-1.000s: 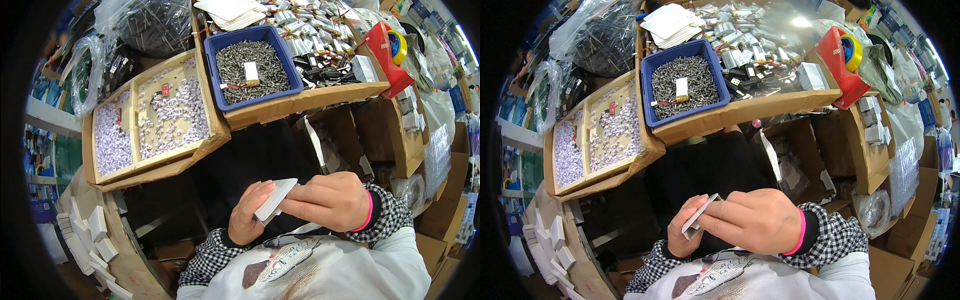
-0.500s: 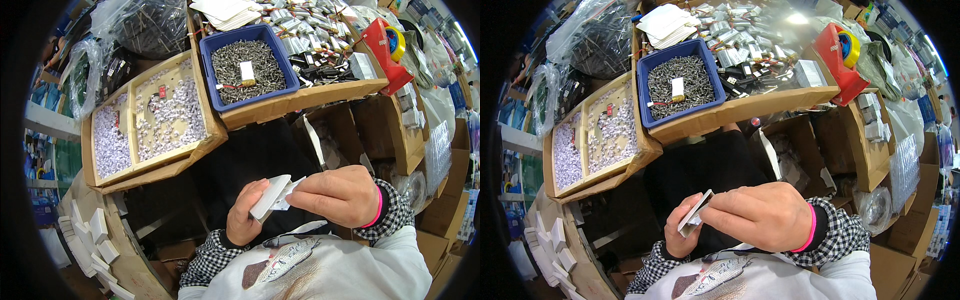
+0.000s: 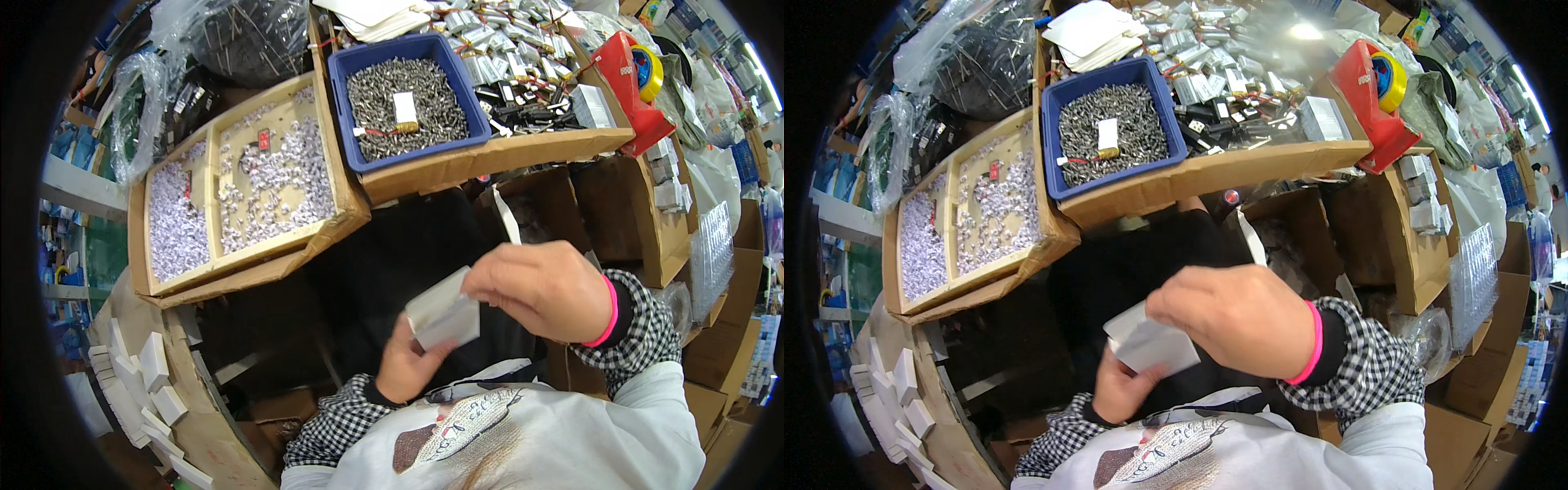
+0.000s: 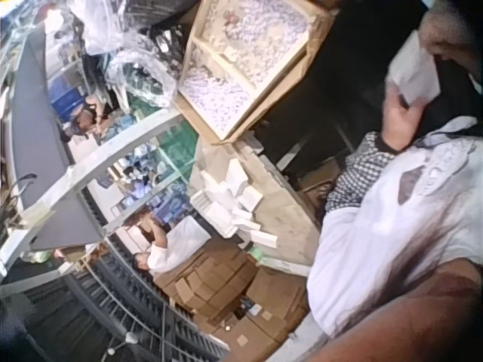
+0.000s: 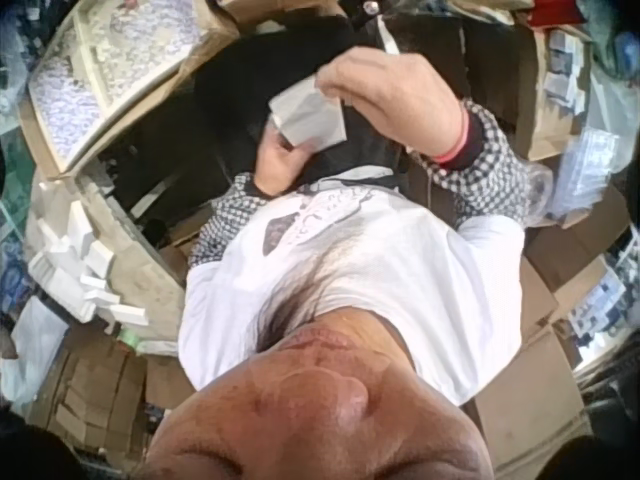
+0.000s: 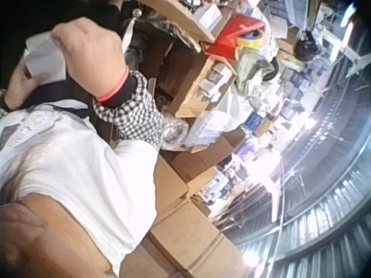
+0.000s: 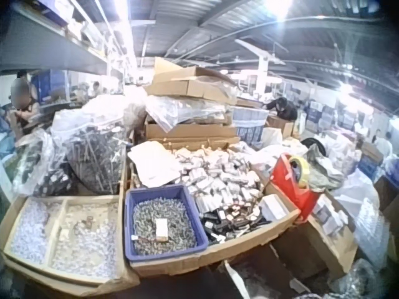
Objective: The person repeatedly picks small cylindrical parts from a blue tray and places them into small white paper boxes. They fold the boxes closed and set them aside on the table. The process is repeated continuously throughout the clip.
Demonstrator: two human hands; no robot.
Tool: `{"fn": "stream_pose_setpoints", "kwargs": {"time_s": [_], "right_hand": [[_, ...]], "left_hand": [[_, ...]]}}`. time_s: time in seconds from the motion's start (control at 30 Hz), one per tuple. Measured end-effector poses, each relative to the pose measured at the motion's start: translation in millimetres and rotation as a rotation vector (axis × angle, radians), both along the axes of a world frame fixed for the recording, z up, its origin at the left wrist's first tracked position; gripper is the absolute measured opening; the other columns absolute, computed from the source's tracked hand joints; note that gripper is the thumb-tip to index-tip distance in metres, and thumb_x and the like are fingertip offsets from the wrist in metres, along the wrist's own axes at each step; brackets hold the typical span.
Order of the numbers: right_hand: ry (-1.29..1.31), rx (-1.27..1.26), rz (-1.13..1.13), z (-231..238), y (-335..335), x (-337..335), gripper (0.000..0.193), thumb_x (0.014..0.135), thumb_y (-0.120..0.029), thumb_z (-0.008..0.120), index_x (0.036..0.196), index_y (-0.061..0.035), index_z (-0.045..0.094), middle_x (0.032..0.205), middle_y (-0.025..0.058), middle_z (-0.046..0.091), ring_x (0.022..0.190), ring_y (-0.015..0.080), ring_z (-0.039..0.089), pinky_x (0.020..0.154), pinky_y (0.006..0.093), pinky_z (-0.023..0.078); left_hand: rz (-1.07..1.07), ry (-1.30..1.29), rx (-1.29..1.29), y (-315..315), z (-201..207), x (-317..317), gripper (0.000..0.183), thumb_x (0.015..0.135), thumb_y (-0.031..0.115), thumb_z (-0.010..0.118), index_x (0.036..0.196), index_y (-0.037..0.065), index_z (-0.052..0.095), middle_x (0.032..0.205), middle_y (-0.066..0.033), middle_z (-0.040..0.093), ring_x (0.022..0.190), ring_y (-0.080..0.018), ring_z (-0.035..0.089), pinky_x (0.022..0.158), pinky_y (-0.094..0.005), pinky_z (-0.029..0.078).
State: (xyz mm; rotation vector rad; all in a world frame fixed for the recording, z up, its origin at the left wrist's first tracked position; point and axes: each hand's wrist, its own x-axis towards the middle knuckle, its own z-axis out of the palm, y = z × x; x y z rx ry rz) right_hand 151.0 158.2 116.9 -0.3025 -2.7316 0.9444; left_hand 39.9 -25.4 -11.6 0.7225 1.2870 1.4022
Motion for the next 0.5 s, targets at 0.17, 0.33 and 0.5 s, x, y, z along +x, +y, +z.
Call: {"fn": "stream_pose_setpoints", "kwargs": {"time_s": [0.17,0.33,0.5], "right_hand": [[-0.177,-0.232,-0.043,-13,9,-10,0.012,0.084,-0.006,0.061,0.095,-0.0024,0.064,0.083,0.0089,0.065,0.063,0.0188,0.065,0.060,0.0284,0.052],[-0.455,-0.541,-0.110,-24,23,-17,0.018,0.084,-0.013,0.058,0.095,-0.0014,0.066,0.077,0.0135,0.066,0.065,0.0242,0.066,0.064,0.0334,0.052],[-0.346,-0.253,0.065,-22,40,-17,0.015,0.085,-0.009,0.061,0.097,-0.0007,0.065,0.080,0.0105,0.066,0.063,0.0185,0.066,0.061,0.0292,0.053]], "left_hand": [[-0.132,-0.265,-0.091,-4,-7,0,0.067,0.082,-0.005,0.063,0.138,0.003,0.028,0.130,-0.0108,0.047,0.122,-0.0186,0.045,0.103,-0.0341,0.037],[-0.290,-0.124,-0.119,-3,-12,-6,0.071,0.082,0.003,0.066,0.140,0.003,0.026,0.132,-0.0108,0.045,0.123,-0.0186,0.044,0.103,-0.0337,0.036],[-0.289,-0.184,-0.193,-3,-15,-7,0.064,0.083,0.005,0.064,0.137,0.000,0.030,0.126,-0.0125,0.050,0.115,-0.0191,0.051,0.098,-0.0316,0.041]]}}
